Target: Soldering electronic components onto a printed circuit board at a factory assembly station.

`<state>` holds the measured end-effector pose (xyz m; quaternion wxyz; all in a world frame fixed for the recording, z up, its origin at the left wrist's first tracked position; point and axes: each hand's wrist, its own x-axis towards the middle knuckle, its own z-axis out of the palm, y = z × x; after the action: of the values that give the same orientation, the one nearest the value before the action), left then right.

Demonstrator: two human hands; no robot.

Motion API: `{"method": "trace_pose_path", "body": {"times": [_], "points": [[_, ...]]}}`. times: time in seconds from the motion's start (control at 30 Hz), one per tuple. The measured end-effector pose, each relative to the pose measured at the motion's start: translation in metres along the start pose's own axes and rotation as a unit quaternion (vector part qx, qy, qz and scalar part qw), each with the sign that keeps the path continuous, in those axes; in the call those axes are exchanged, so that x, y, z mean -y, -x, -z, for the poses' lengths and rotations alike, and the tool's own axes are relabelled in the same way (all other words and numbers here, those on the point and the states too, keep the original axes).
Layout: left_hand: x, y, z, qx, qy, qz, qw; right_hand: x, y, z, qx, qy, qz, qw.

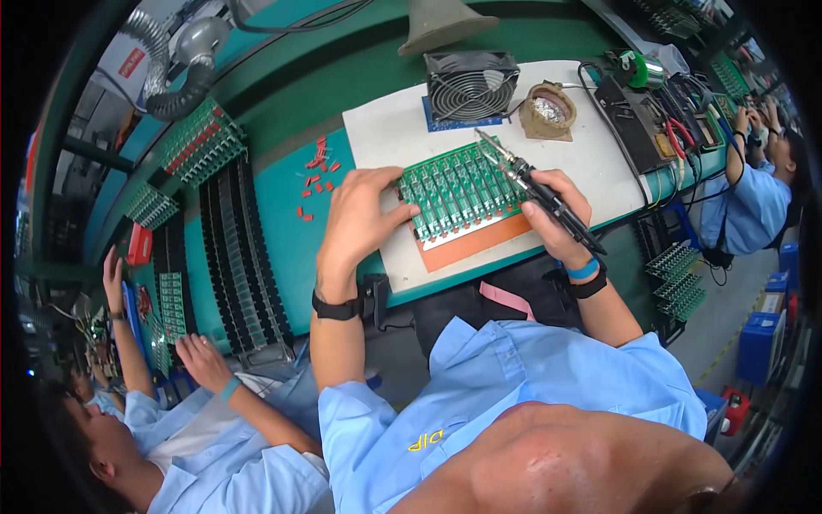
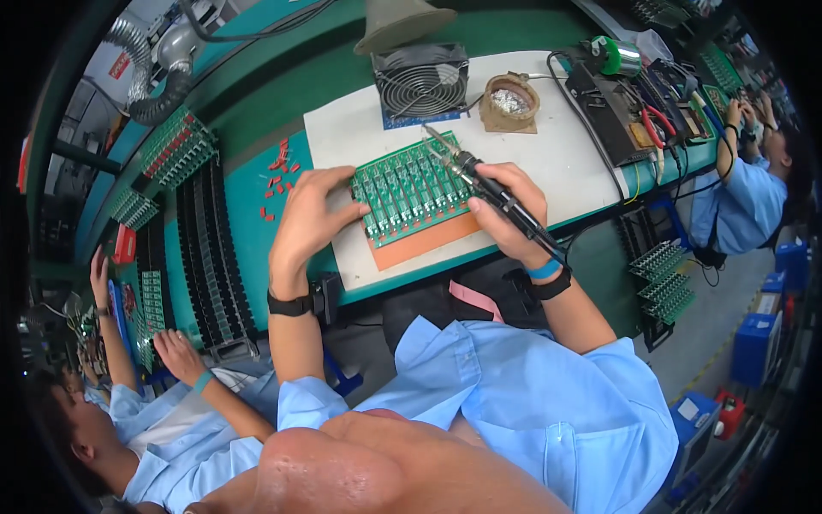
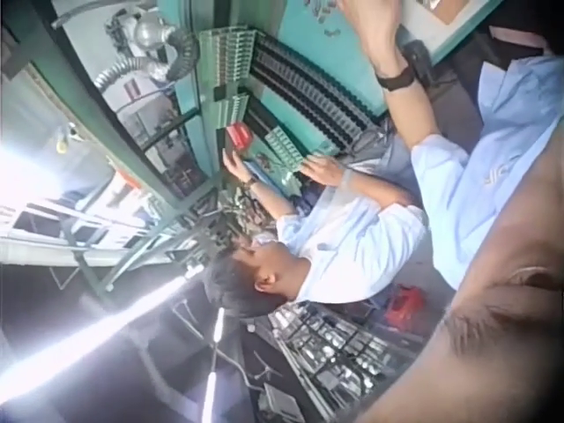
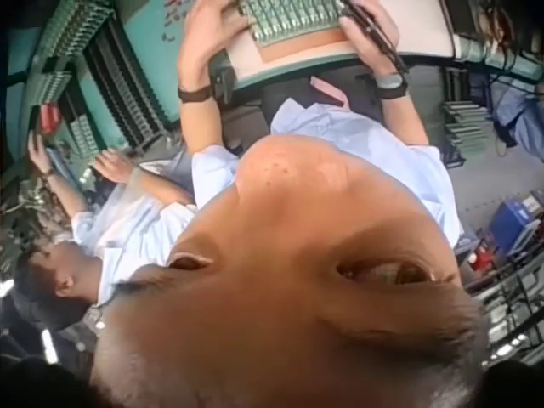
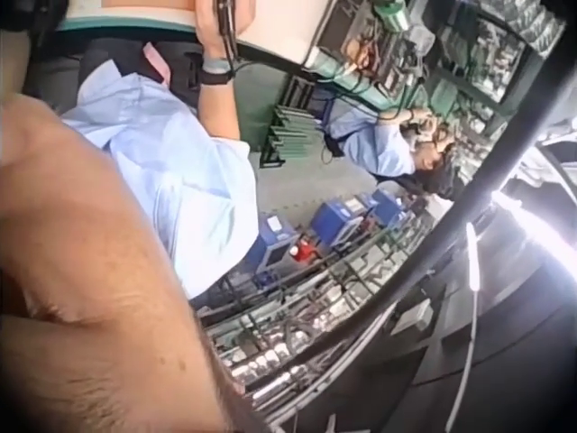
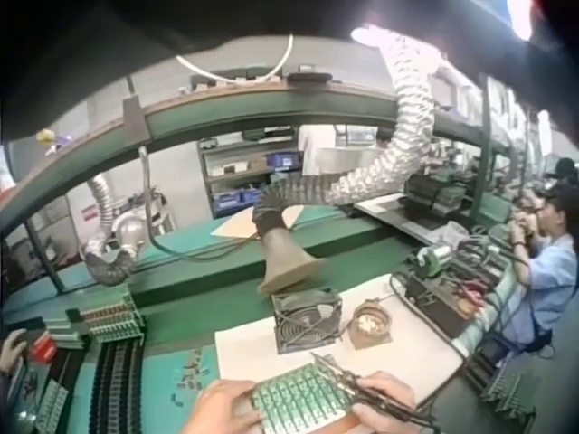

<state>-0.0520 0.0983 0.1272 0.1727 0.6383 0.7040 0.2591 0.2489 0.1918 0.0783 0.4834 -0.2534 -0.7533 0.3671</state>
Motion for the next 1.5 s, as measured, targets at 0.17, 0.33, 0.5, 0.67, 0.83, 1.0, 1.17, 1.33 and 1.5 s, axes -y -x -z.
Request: {"method": "trace_pose_path", "body": {"times": [0.17, 0.33, 0.5, 0.67, 0.83, 1.0, 1.17, 1.33, 1.5], "points": [[-0.006, -0.023, -0.003, 0.004, 0.003, 0.017, 1.0, -0.015, -0.016, 0.011, 0.018, -0.014, 0.003, 1.0], [0.034, -0.047, -0.032, -0.023, -0.002, -0.017, 1.0, -0.058, -0.019, 0.005, 0.032, -0.027, 0.027, 0.999], [0.067, -0.053, -0.057, -0.038, -0.012, -0.042, 0.998, -0.09, -0.016, -0.013, 0.063, -0.139, 0.027, 0.988], [0.092, -0.052, -0.073, -0.052, -0.027, -0.057, 0.997, -0.087, -0.019, -0.041, 0.193, -0.043, 0.089, 0.976], [0.107, -0.053, -0.08, -0.05, -0.028, -0.062, 0.996, -0.099, -0.013, -0.064, 0.211, -0.025, 0.049, 0.976], [0.113, -0.051, -0.081, -0.015, -0.027, -0.04, 0.999, -0.103, -0.016, -0.078, 0.209, -0.016, 0.03, 0.977], [0.109, -0.051, -0.077, -0.025, -0.04, -0.058, 0.997, -0.106, -0.012, -0.072, 0.203, -0.024, 0.043, 0.978], [0.098, -0.051, -0.072, -0.089, -0.047, -0.117, 0.988, -0.103, -0.003, -0.058, 0.151, -0.032, 0.046, 0.987], [0.071, -0.043, -0.075, -0.053, -0.057, -0.134, 0.988, -0.104, 0.001, -0.049, 0.11, 0.036, 0.045, 0.992]]}}
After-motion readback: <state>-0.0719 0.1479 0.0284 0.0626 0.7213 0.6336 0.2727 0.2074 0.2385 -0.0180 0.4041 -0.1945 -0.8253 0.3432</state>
